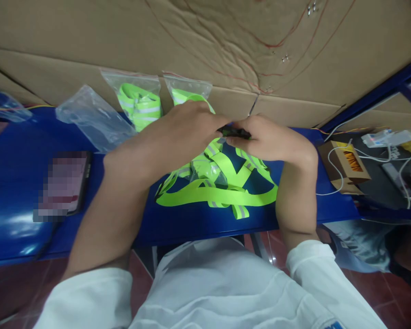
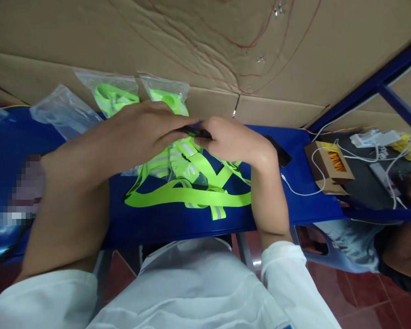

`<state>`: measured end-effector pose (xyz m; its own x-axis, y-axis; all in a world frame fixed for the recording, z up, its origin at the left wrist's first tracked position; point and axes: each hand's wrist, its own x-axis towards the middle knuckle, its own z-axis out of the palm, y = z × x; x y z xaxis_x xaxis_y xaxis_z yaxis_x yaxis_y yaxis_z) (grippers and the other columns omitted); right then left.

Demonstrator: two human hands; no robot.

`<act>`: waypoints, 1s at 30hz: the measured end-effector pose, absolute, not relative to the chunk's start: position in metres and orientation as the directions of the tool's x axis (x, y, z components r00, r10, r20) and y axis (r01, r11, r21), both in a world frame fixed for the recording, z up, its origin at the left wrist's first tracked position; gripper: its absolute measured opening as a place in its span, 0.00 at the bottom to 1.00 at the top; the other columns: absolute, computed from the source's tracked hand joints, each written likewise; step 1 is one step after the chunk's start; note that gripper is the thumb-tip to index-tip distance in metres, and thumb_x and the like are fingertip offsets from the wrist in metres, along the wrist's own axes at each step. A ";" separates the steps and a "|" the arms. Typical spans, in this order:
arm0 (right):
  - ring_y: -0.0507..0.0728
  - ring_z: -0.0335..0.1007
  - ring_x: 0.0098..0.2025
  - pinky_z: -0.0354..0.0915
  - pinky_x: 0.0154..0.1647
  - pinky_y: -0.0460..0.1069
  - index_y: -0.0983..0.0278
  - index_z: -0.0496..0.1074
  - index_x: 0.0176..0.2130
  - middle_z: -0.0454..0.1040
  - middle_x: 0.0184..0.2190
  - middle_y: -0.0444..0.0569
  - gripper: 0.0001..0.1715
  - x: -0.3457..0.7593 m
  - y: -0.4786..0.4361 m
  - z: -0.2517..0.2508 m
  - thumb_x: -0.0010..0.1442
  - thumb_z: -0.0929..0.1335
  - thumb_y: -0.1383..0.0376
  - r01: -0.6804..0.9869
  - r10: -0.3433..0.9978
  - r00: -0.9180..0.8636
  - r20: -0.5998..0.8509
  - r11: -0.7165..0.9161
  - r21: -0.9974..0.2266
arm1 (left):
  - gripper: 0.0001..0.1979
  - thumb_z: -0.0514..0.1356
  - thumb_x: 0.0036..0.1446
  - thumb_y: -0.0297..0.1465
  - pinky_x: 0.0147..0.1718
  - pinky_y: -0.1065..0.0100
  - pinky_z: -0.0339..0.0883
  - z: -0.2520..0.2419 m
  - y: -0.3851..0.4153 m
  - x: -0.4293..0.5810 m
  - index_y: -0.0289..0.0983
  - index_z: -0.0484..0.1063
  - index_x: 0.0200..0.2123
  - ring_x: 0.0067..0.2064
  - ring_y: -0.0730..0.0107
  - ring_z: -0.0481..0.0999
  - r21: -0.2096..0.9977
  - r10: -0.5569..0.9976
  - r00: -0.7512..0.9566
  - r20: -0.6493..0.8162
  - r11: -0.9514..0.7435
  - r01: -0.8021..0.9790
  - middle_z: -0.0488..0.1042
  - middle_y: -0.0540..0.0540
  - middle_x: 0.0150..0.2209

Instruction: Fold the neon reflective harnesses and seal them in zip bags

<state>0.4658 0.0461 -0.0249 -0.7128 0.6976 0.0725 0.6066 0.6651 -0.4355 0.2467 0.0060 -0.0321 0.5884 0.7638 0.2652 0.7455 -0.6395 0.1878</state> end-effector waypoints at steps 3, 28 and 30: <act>0.61 0.79 0.50 0.72 0.55 0.54 0.61 0.79 0.51 0.83 0.46 0.45 0.13 0.468 0.044 -0.014 0.70 0.67 0.65 0.568 0.661 -0.744 0.098 0.703 -0.428 | 0.23 0.55 0.73 0.33 0.66 0.49 0.65 -0.024 0.001 0.243 0.43 0.66 0.69 0.62 0.51 0.75 0.282 0.761 0.553 0.339 -0.643 0.712 0.78 0.45 0.58; 0.62 0.70 0.67 0.71 0.65 0.58 0.53 0.44 0.77 0.72 0.65 0.52 0.44 0.447 0.042 -0.020 0.70 0.65 0.59 0.410 0.868 -0.341 0.361 0.483 -0.773 | 0.24 0.70 0.60 0.44 0.50 0.58 0.79 -0.030 0.013 0.254 0.39 0.76 0.54 0.51 0.56 0.83 0.942 0.890 0.335 0.308 -0.334 0.022 0.83 0.43 0.47; 0.62 0.70 0.67 0.72 0.63 0.56 0.54 0.45 0.77 0.70 0.66 0.52 0.47 0.453 0.039 -0.018 0.67 0.68 0.55 0.224 0.845 -0.395 0.360 0.469 -0.854 | 0.20 0.71 0.60 0.42 0.50 0.59 0.79 -0.030 0.014 0.253 0.39 0.78 0.51 0.49 0.57 0.84 0.956 0.905 0.308 0.293 -0.288 -0.061 0.84 0.45 0.44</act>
<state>0.4534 0.0387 -0.0184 -0.3951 0.8450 0.3604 0.2236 0.4690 -0.8544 0.2525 0.0137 -0.0300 0.3081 0.9052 0.2929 -0.0615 -0.2883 0.9556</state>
